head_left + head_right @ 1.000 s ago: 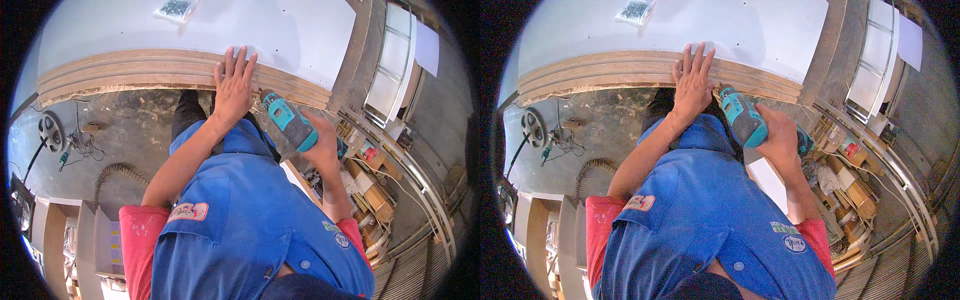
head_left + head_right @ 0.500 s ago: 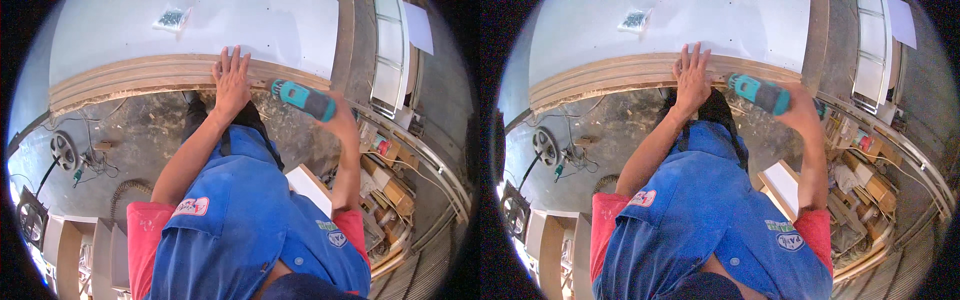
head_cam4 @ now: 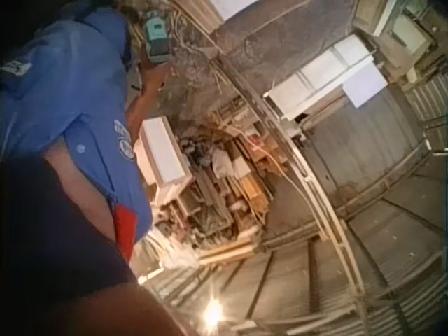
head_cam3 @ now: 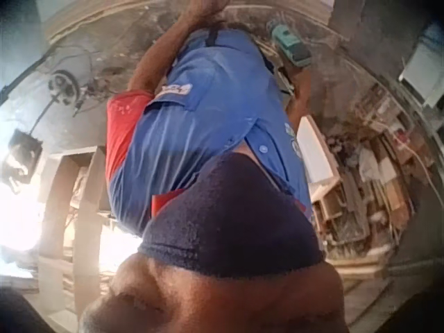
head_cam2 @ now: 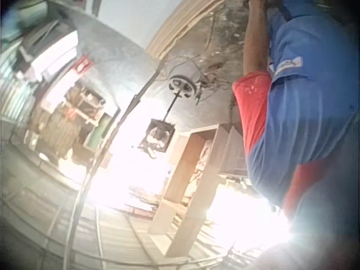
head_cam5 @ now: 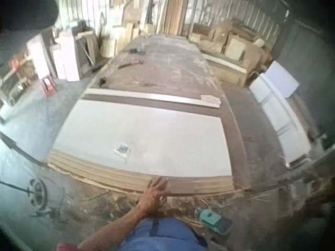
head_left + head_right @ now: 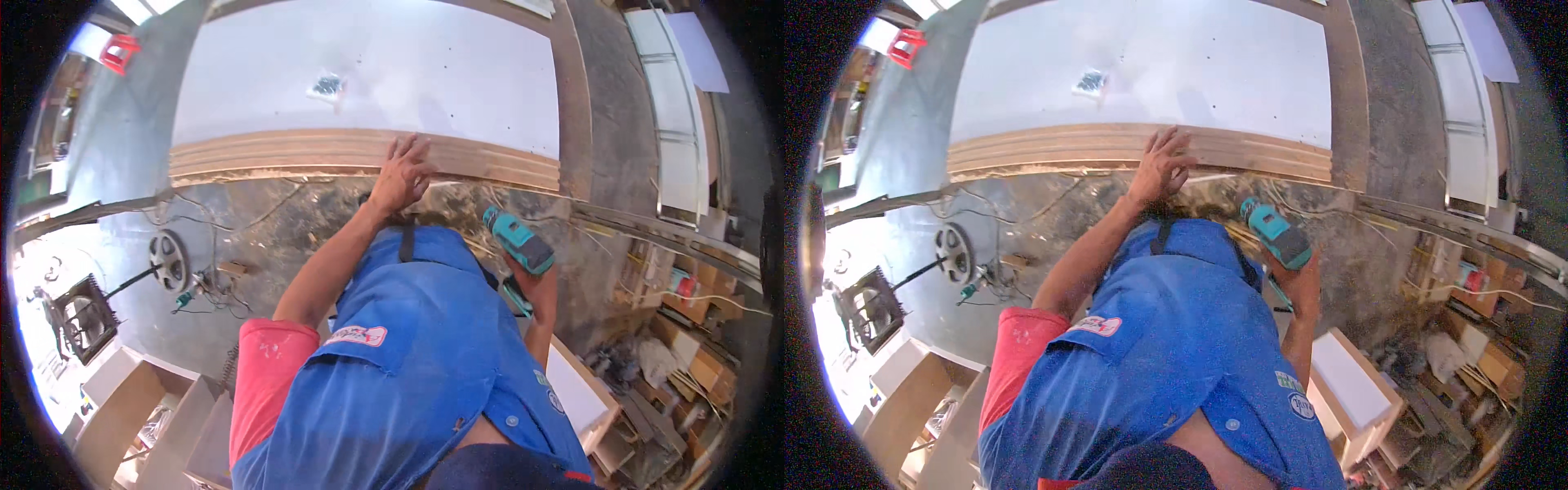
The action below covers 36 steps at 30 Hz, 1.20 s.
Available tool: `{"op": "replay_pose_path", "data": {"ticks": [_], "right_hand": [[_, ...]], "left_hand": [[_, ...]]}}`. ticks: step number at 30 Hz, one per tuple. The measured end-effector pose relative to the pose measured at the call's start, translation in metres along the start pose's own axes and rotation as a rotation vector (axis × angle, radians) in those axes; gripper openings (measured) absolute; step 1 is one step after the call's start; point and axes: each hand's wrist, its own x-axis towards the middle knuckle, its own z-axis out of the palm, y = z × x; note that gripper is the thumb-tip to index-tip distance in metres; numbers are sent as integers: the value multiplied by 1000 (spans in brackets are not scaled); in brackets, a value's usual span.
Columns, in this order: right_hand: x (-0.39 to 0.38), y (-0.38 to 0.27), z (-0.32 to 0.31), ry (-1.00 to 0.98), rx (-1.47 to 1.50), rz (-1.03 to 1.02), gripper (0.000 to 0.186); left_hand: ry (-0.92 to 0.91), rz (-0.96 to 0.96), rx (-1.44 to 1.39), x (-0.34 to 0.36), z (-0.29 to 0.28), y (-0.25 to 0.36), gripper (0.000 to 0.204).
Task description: The person drills holes into a wooden panel using a power drill.
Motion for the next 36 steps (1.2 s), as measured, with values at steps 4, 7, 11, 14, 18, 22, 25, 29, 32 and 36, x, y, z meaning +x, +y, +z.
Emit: {"op": "replay_pose_path", "data": {"ticks": [4, 7, 11, 14, 18, 22, 25, 29, 32, 36], "right_hand": [[-34, 36, 4, -87, -58, 193, 48], [-54, 81, 11, -17, -133, 220, 45], [-56, 72, 7, -136, -136, 195, 42], [-58, 35, -3, -184, -223, 267, 46], [-80, 47, 33, 114, -332, 161, 45], [-80, 38, 86, 244, -126, 343, 45], [-73, -6, 115, 237, 69, 441, 47], [-71, -47, 156, 225, 161, 374, 45], [-76, -41, 185, 272, 133, 366, 43], [-76, -62, 194, 184, 127, 419, 39]], "left_hand": [[330, -165, -81, 30, -29, -10, 22], [577, -281, 11, 55, -58, -52, 21], [576, -493, 61, 74, -111, -116, 21], [311, -563, 91, 89, -122, -140, 23], [138, -568, 55, 97, -132, -172, 23], [53, -471, -36, 98, -133, -163, 21], [-4, -441, -25, 94, -138, -177, 21], [7, -275, -95, 93, -139, -181, 17], [-9, -198, -65, 96, -139, -183, 15], [-161, -184, 33, 101, -142, -175, 18]]}}
